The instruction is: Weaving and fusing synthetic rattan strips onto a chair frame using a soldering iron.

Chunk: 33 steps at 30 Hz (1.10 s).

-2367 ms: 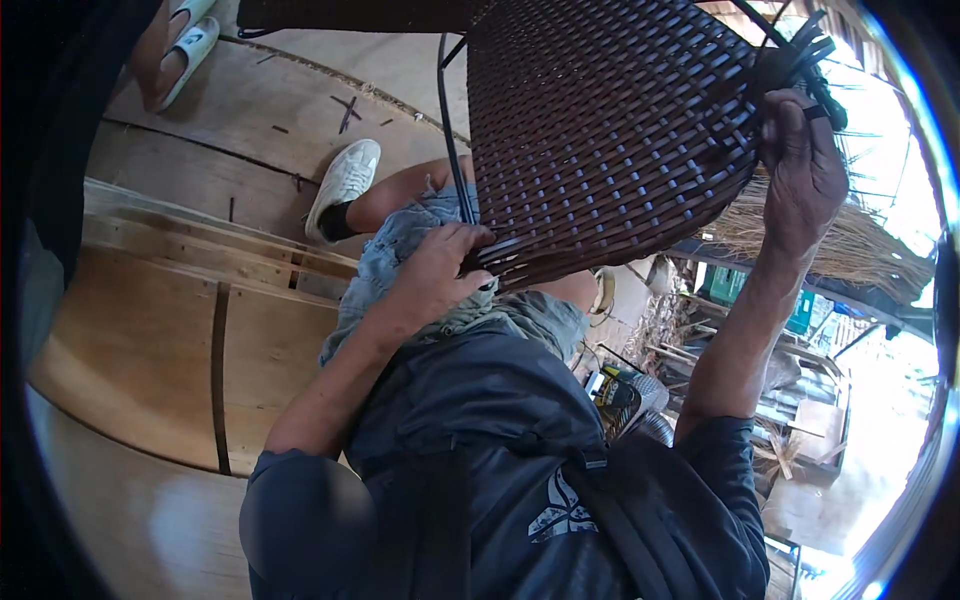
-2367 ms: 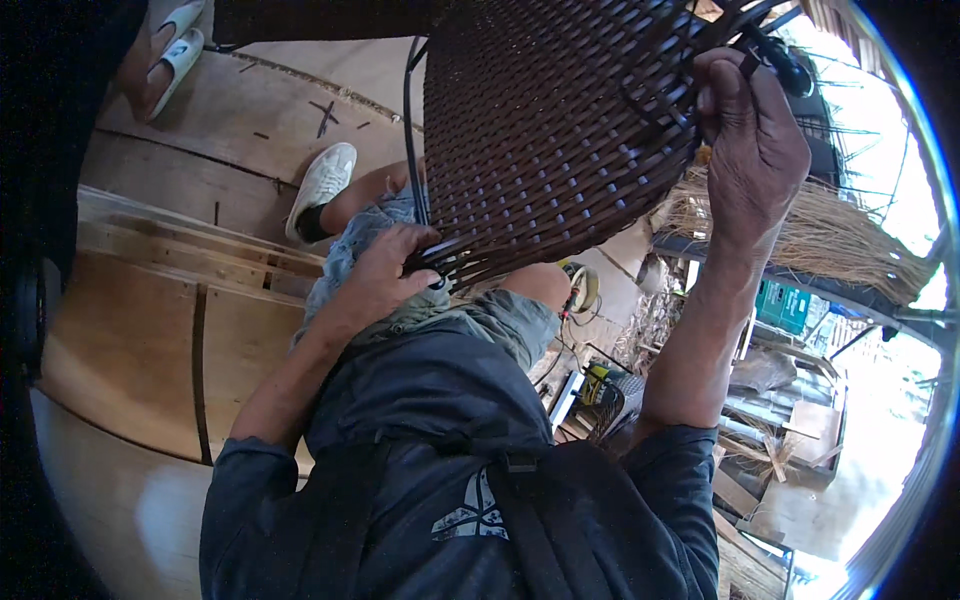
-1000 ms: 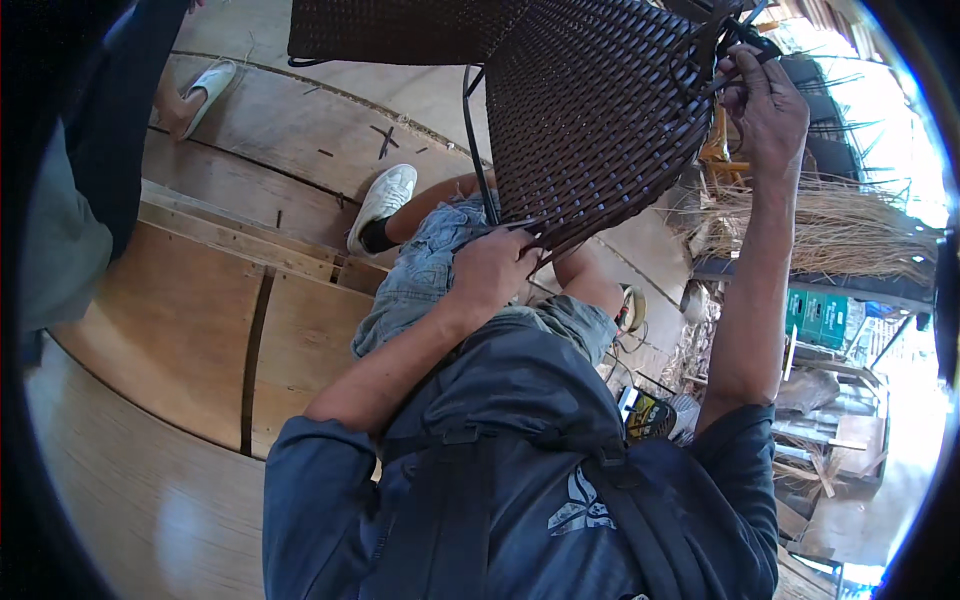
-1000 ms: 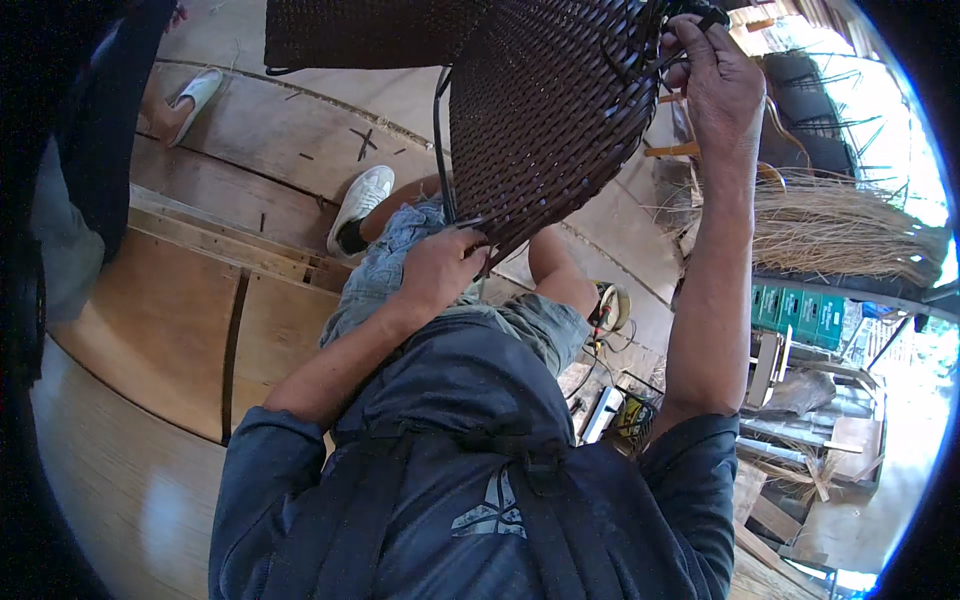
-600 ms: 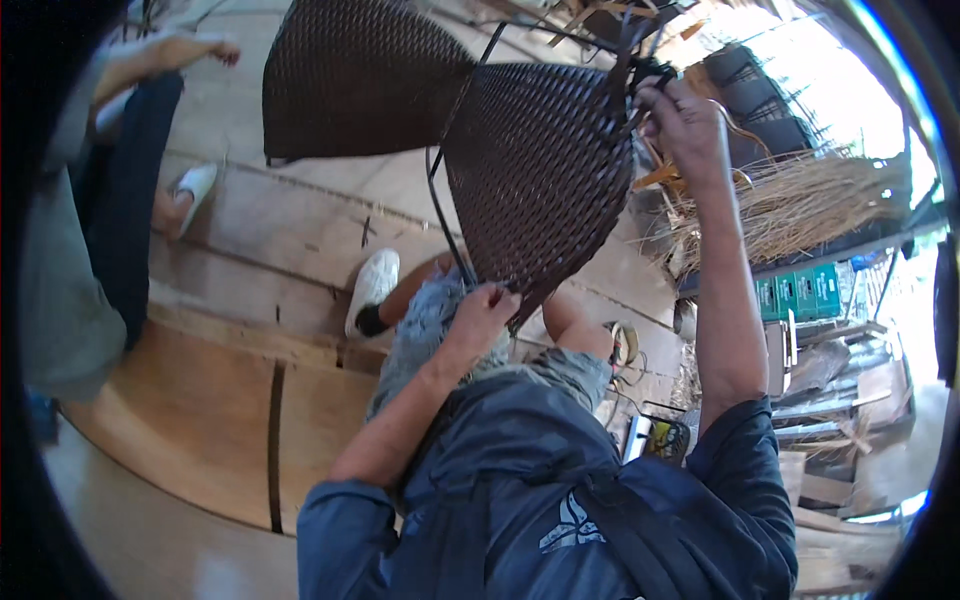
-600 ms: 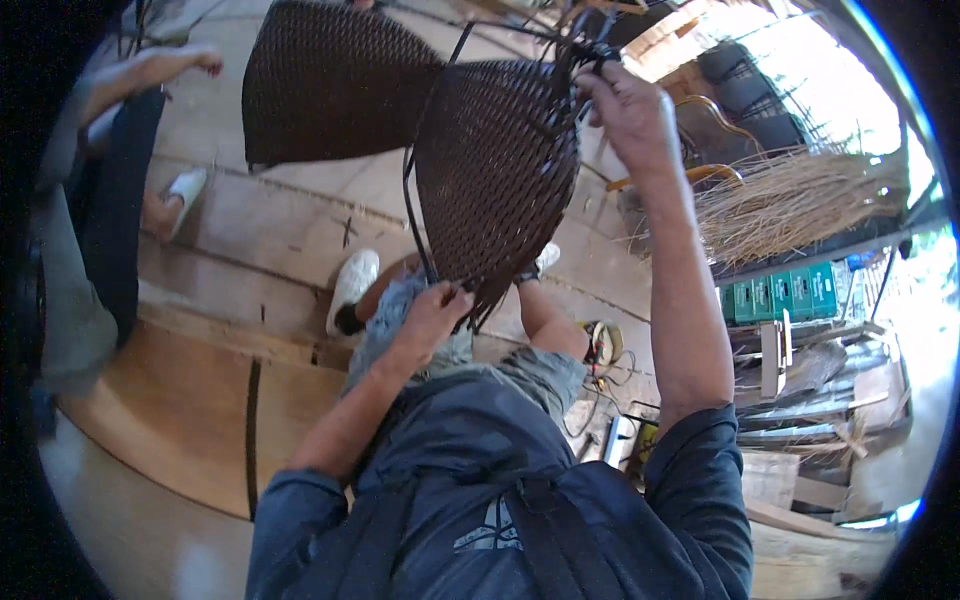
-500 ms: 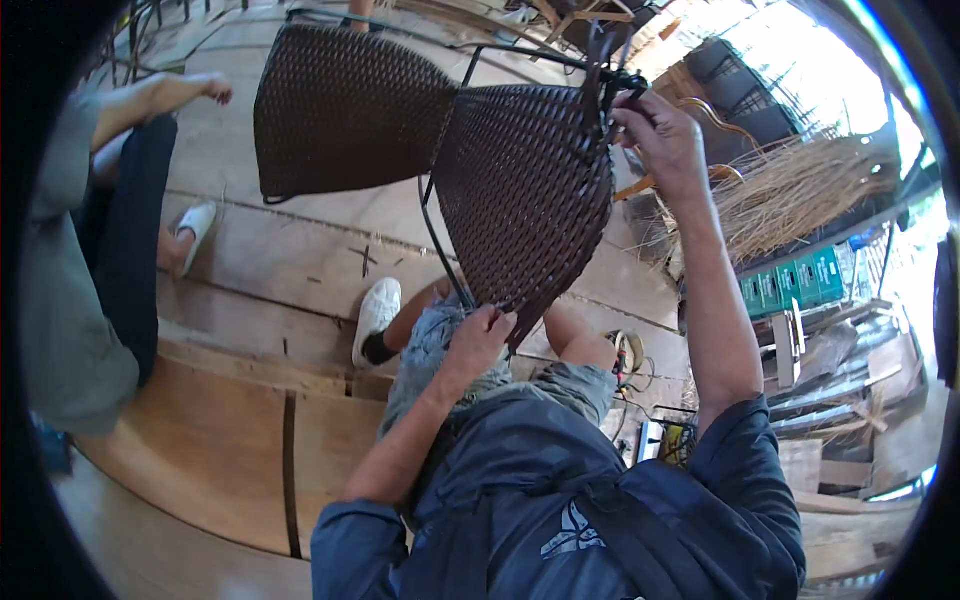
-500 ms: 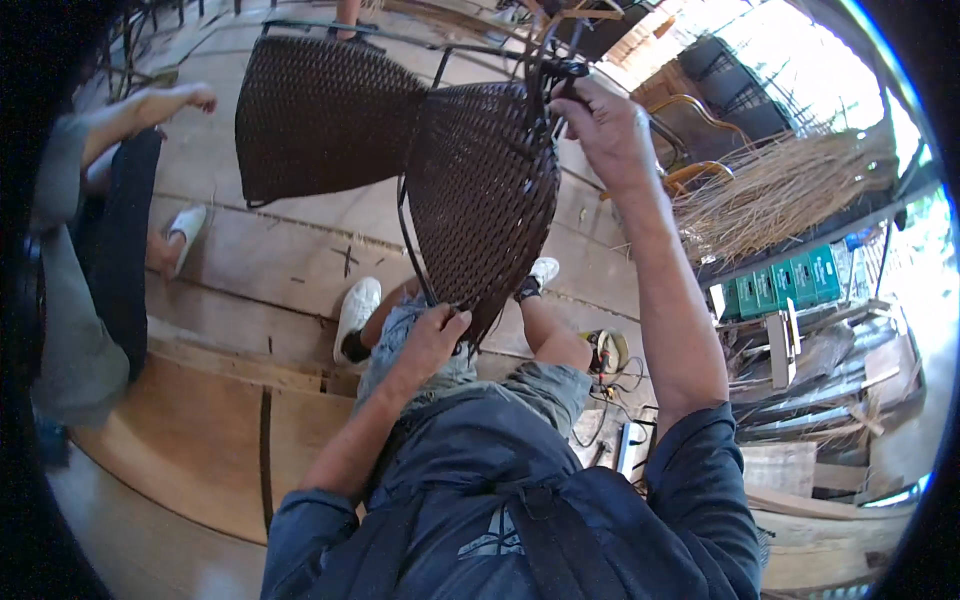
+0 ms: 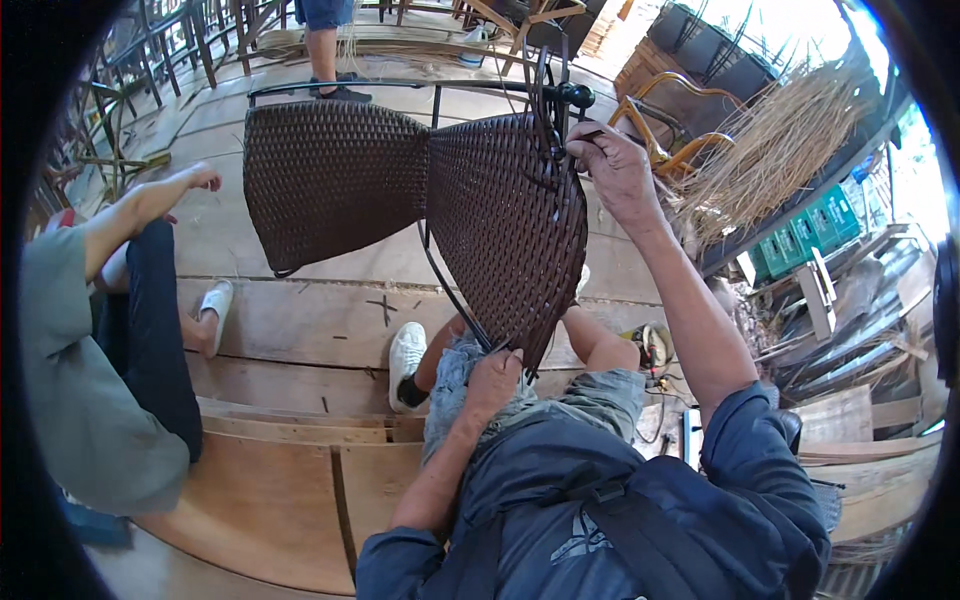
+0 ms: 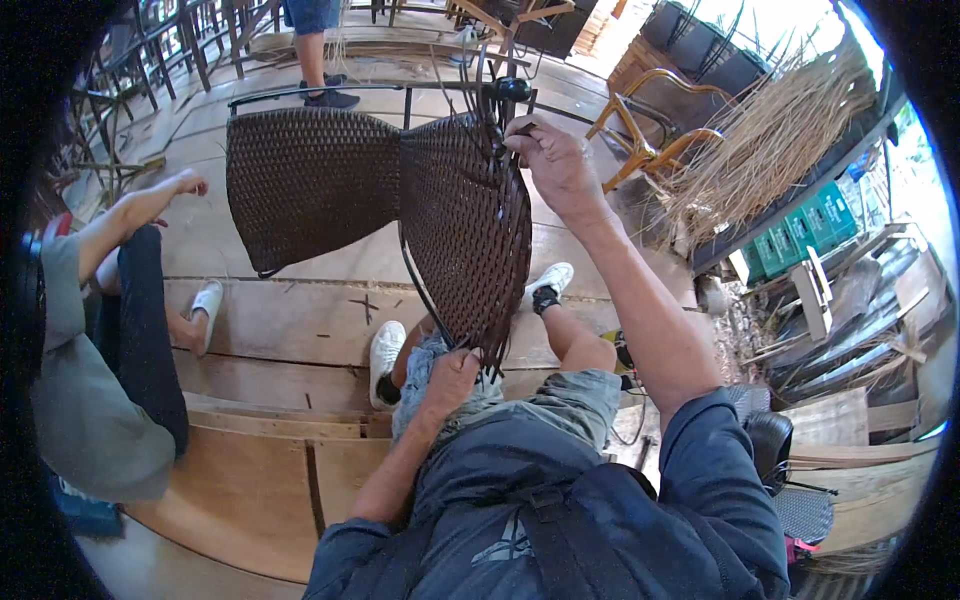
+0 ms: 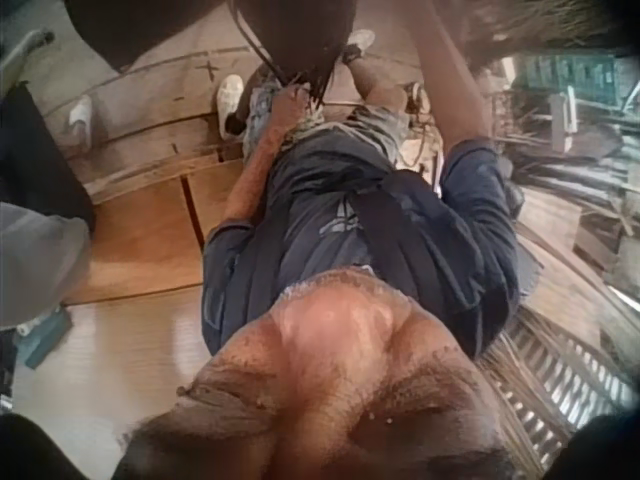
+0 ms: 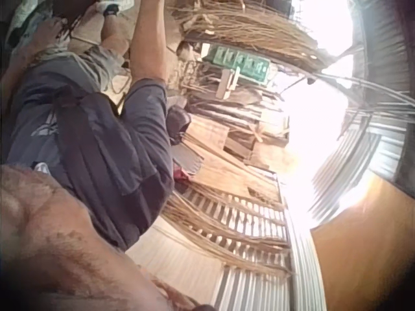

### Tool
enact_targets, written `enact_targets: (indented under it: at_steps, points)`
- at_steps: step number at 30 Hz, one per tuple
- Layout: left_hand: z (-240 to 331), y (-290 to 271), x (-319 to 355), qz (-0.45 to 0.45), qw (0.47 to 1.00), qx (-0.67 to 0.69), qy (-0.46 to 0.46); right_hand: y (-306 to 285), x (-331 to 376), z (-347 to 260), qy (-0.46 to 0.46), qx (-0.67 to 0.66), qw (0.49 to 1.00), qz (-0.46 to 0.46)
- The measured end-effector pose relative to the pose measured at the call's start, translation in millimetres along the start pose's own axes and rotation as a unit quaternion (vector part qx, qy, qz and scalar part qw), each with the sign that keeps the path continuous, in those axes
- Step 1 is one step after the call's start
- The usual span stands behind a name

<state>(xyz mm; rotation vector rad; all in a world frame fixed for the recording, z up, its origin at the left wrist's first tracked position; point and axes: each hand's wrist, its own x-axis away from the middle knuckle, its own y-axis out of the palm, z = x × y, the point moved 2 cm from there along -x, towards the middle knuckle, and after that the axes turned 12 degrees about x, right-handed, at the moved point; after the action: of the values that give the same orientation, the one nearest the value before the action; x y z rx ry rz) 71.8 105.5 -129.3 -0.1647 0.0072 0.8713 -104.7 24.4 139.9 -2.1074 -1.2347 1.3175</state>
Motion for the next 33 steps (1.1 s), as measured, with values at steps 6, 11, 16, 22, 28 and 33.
enact_targets:
  at_steps: [6,11,16,22,28,33]
  points:
    - [-4,2,2,0.016,0.993,0.072,-0.09,-1,0,-3,0.082,0.055,0.995,0.009]
    - [-9,2,-2,-0.017,0.992,0.099,-0.077,-1,2,-22,-0.002,0.08,0.996,-0.024]
    - [-6,-3,-5,-0.043,0.989,0.125,-0.063,11,11,-56,-0.124,0.395,0.904,-0.103]
    - [-7,-7,-9,-0.074,0.987,0.12,-0.072,13,17,-61,-0.192,0.426,0.877,-0.112]
    - [-14,2,-10,-0.04,0.991,0.123,-0.03,9,12,-22,0.051,0.166,0.984,0.035]
    - [-14,2,-7,-0.025,0.991,0.123,-0.039,10,17,-33,0.104,0.162,0.981,0.006]
